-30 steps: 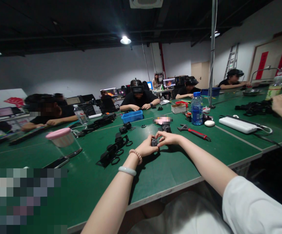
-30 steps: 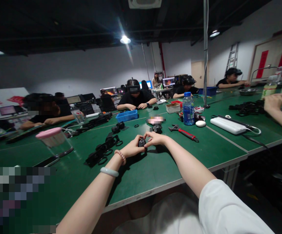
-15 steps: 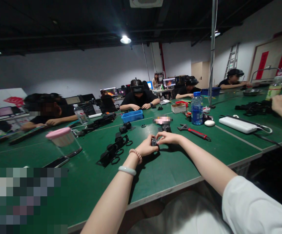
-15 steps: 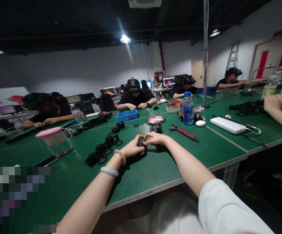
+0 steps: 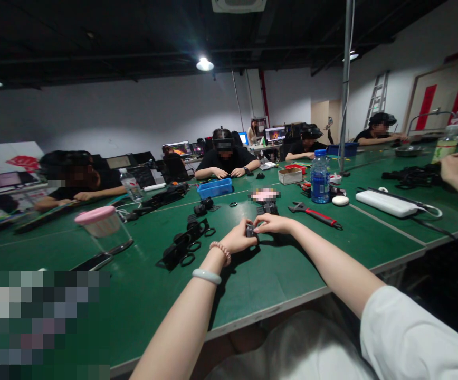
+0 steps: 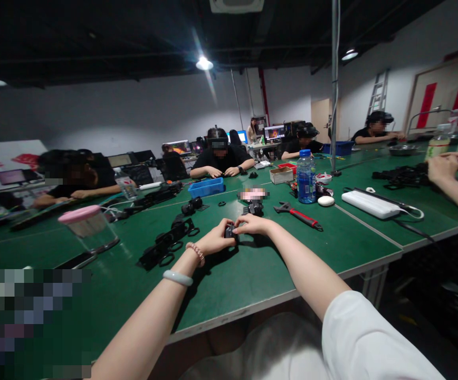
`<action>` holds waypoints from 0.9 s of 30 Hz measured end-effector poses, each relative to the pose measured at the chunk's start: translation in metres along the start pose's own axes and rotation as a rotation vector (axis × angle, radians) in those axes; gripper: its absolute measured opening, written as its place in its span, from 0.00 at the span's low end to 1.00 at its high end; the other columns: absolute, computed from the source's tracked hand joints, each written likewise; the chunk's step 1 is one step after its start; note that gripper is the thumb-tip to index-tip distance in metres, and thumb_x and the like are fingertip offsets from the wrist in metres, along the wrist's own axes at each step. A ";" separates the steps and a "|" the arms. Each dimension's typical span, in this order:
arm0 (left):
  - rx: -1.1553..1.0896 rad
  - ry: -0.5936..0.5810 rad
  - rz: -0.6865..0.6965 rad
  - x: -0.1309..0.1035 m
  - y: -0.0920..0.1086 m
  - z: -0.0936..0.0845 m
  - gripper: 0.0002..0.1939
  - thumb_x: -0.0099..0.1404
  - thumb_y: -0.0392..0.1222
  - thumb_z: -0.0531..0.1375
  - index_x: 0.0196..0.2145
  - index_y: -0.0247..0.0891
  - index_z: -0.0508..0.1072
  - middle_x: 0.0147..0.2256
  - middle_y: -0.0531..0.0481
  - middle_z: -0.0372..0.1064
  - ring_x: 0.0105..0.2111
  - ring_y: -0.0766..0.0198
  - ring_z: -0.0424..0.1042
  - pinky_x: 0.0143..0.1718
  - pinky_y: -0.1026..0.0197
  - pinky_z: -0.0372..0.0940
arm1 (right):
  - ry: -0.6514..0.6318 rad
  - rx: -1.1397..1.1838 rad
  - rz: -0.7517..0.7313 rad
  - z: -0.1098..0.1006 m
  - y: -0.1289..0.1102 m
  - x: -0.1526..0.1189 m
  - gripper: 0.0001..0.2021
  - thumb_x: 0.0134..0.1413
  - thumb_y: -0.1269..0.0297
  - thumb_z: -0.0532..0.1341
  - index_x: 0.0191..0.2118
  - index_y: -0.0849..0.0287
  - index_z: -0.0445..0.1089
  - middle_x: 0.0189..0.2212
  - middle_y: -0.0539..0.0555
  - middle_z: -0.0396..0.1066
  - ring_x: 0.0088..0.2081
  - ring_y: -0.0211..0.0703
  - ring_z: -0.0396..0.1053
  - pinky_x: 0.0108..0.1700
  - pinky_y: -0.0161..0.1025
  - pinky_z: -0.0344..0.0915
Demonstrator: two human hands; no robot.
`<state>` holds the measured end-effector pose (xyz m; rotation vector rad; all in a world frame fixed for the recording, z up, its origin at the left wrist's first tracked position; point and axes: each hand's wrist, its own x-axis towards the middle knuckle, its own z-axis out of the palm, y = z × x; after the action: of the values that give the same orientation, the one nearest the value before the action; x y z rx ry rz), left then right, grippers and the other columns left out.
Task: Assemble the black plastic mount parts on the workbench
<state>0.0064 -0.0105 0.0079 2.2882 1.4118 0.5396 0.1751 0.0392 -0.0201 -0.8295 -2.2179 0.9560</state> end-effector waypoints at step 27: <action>0.029 -0.001 -0.004 -0.001 0.001 0.000 0.26 0.44 0.43 0.56 0.43 0.35 0.57 0.31 0.49 0.63 0.29 0.63 0.64 0.29 0.63 0.59 | -0.029 0.023 0.012 0.000 0.001 0.001 0.16 0.42 0.57 0.57 0.34 0.64 0.65 0.21 0.48 0.59 0.22 0.30 0.54 0.24 0.29 0.51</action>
<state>0.0068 -0.0114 0.0089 2.3079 1.4326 0.5203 0.1750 0.0405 -0.0208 -0.8250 -2.2247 1.0032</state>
